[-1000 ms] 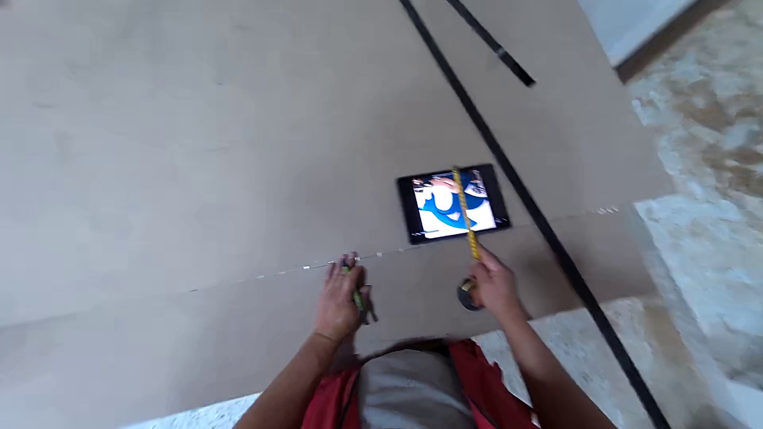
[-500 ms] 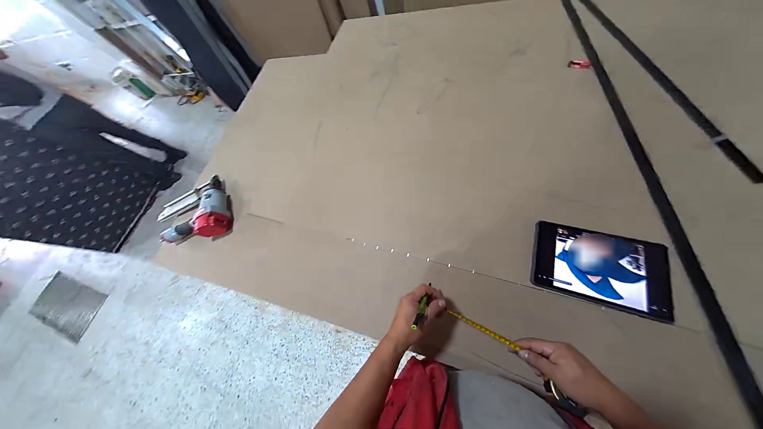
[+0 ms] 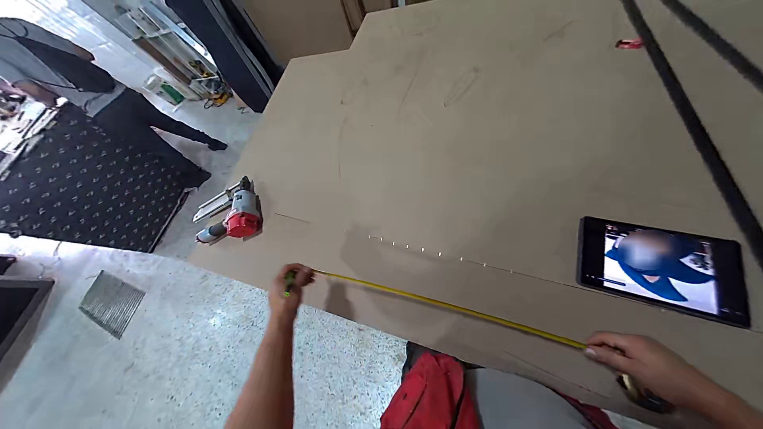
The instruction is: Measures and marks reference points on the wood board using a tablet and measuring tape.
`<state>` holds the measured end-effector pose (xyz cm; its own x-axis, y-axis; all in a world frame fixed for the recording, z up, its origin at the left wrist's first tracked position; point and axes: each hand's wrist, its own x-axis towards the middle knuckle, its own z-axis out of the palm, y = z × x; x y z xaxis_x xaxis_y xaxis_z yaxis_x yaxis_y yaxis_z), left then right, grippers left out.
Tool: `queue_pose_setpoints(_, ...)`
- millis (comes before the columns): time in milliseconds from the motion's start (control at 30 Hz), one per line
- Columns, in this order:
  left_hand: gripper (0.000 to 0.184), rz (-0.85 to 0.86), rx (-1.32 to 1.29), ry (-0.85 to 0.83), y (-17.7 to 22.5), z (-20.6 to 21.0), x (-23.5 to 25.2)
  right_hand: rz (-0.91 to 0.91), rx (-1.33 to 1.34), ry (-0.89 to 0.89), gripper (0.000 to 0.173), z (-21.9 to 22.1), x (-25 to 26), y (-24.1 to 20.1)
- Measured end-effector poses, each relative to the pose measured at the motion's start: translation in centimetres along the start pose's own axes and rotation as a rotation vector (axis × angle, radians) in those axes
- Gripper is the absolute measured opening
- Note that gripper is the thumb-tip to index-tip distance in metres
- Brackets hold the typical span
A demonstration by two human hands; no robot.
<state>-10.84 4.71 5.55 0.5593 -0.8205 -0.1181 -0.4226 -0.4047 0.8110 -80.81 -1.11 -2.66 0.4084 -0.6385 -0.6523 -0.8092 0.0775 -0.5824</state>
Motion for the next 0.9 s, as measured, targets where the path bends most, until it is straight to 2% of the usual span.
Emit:
queue_pose_setpoints(67,0.023,0.049,0.011,0.108,-0.5,-4.3,6.7,0.03,0.033,0.156,0.034,0.1,-0.1,0.4)
queue_pose_setpoints(133,0.025,0.094,0.009,0.147,-1.1,-6.6,13.1,0.041,0.049,0.277,0.032,0.9,0.3,-1.8)
queue_pose_setpoints(200,0.03,0.059,0.082,0.237,-1.1,-6.2,18.4,0.061,0.002,0.31,0.03,1.2,2.3,-7.0)
queue_pose_setpoints(267,0.051,-0.074,0.243,0.341,-0.3,-4.2,21.6,0.073,-0.124,0.311,0.029,1.1,5.8,-12.8)
queue_pose_setpoints(333,0.066,-0.142,0.339,0.259,-0.5,-2.0,22.7,0.089,-0.235,0.285,0.03,1.3,9.6,-17.4)
queue_pose_setpoints(433,0.064,-0.073,0.397,0.06,-3.6,2.0,24.4,0.148,-0.309,0.272,0.033,1.1,14.9,-21.8)
queue_pose_setpoints(567,0.065,0.057,0.487,-0.133,-6.2,4.9,25.5,0.149,-0.37,0.28,0.036,0.8,18.3,-25.1)
queue_pose_setpoints(700,0.061,0.321,0.567,-0.157,-8.0,5.7,25.4,0.14,-0.398,0.298,0.039,0.7,18.6,-25.1)
queue_pose_setpoints(800,0.055,0.507,0.609,-0.186,-9.8,6.7,25.5,0.158,-0.396,0.292,0.041,0.7,18.4,-23.2)
queue_pose_setpoints(900,0.051,0.542,0.628,-0.221,-10.1,7.3,25.4,0.152,-0.34,0.323,0.046,1.0,18.0,-20.3)
